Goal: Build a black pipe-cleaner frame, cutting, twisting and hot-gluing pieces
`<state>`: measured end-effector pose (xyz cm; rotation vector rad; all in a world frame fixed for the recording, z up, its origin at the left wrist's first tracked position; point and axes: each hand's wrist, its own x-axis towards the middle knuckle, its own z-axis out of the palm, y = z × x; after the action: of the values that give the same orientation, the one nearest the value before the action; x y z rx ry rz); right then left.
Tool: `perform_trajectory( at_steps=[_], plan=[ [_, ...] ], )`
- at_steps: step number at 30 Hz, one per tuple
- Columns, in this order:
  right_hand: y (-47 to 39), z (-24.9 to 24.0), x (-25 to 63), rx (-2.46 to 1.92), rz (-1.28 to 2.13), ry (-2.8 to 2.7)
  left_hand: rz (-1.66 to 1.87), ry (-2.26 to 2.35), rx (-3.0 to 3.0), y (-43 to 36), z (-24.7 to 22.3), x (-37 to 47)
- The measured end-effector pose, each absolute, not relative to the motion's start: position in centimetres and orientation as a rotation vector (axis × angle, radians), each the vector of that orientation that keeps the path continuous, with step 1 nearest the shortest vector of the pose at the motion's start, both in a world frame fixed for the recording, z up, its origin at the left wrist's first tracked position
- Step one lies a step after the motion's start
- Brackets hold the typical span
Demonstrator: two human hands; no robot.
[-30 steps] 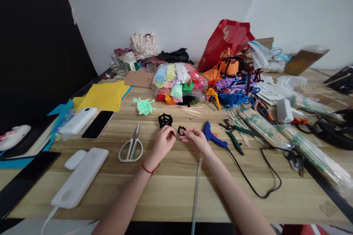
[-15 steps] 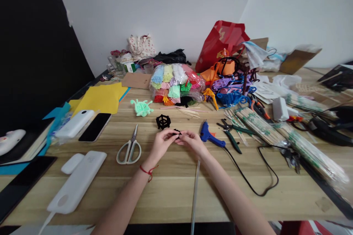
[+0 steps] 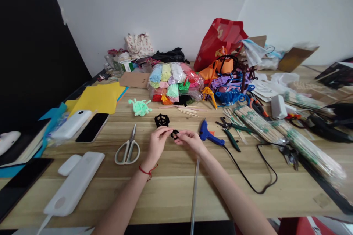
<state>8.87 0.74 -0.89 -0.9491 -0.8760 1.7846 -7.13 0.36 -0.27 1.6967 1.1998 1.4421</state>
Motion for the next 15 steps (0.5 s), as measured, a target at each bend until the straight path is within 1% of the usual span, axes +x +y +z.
perform_trajectory(
  at_steps=[5,8,15],
  plan=[
    [0.6,-0.7,8.9,-0.927,1.763,-0.883,1.403,1.144,1.645,0.8,-0.4,-7.3],
    [0.4,-0.6,8.8,-0.918,1.775,-0.916,1.443,1.160,1.670,0.6,-0.4,-7.0],
    [0.5,-0.5,8.8,-0.932,1.749,-0.975,1.487,1.215,1.891,-0.4,-0.3,-6.6]
  ],
)
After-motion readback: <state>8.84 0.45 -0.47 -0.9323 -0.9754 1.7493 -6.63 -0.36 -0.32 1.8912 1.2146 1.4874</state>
